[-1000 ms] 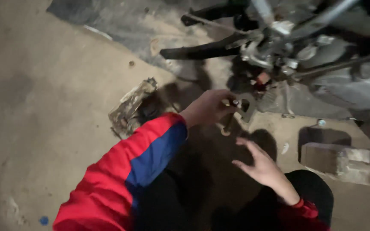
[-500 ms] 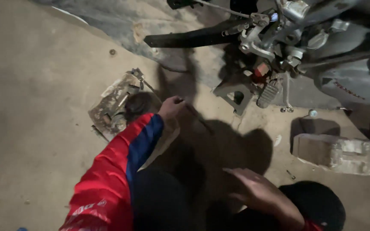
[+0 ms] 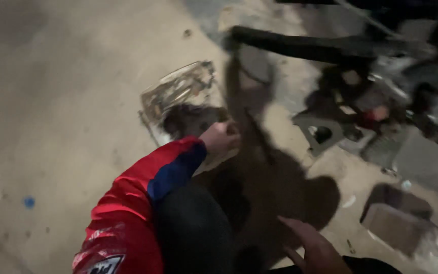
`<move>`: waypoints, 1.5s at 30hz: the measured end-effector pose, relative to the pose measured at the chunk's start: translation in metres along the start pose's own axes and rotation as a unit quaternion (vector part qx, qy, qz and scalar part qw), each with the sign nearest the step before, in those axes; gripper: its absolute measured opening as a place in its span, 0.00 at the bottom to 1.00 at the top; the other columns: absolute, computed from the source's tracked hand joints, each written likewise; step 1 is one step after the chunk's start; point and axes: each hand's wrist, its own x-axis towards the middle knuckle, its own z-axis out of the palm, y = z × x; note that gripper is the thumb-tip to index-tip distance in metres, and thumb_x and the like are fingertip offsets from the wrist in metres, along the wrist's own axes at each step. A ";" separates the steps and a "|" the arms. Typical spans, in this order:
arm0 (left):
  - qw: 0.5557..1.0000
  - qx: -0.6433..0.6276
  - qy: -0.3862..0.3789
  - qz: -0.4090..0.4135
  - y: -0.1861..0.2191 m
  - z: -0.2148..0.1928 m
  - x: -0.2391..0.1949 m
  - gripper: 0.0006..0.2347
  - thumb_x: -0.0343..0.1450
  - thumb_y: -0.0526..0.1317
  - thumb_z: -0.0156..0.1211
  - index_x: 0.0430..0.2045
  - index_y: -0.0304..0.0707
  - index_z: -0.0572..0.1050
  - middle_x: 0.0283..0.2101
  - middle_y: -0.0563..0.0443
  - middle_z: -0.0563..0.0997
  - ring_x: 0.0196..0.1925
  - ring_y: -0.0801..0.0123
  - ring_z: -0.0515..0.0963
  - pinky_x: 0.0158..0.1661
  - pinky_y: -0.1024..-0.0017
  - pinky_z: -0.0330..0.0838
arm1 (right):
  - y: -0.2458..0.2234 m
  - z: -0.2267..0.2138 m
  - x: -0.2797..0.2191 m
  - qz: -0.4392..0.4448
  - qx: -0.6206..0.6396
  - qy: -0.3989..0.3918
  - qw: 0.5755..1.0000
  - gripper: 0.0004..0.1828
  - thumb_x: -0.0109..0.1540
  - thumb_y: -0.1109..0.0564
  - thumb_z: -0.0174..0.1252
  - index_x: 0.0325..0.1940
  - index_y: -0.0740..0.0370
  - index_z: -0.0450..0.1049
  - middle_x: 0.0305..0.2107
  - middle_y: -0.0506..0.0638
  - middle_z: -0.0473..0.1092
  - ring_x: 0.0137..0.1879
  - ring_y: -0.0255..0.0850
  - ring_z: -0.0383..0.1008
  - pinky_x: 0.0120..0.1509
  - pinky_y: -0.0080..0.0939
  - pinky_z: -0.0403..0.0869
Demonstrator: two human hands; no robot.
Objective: The person kneels beside a motorcycle and uses a wrench to loosen and tighten bolts on the footpeg and gear-shifter assembly. They remove a bolt, place it in a parts tray, then reinsert and tighten it, repeating the process for a second bolt while another person assists by holding the frame.
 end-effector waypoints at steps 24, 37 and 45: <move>0.944 0.112 -0.310 -0.028 -0.324 0.074 -0.252 0.14 0.70 0.44 0.53 0.40 0.32 0.79 0.45 0.33 0.83 0.50 0.44 0.81 0.50 0.55 0.73 | -0.066 0.009 0.057 -0.083 -0.183 -0.189 0.961 0.48 0.57 0.53 0.68 0.79 0.40 0.54 0.67 0.47 0.64 0.69 0.45 0.66 0.73 0.46 0.67; 0.972 0.159 -0.130 -0.113 -0.129 -0.005 -0.189 0.23 0.67 0.54 0.64 0.49 0.37 0.75 0.44 0.36 0.81 0.48 0.44 0.81 0.45 0.53 0.74 | -0.054 -0.004 0.044 -0.080 -0.144 -0.184 0.969 0.45 0.61 0.53 0.66 0.80 0.42 0.52 0.67 0.48 0.63 0.69 0.47 0.65 0.73 0.48 0.65; 0.943 0.286 -0.172 -0.001 0.023 -0.065 -0.121 0.16 0.68 0.50 0.61 0.45 0.44 0.78 0.39 0.41 0.83 0.43 0.47 0.83 0.42 0.54 0.77 | -0.065 -0.010 0.026 -0.102 -0.163 -0.150 0.970 0.47 0.60 0.51 0.67 0.80 0.43 0.51 0.68 0.51 0.61 0.69 0.50 0.62 0.72 0.50 0.64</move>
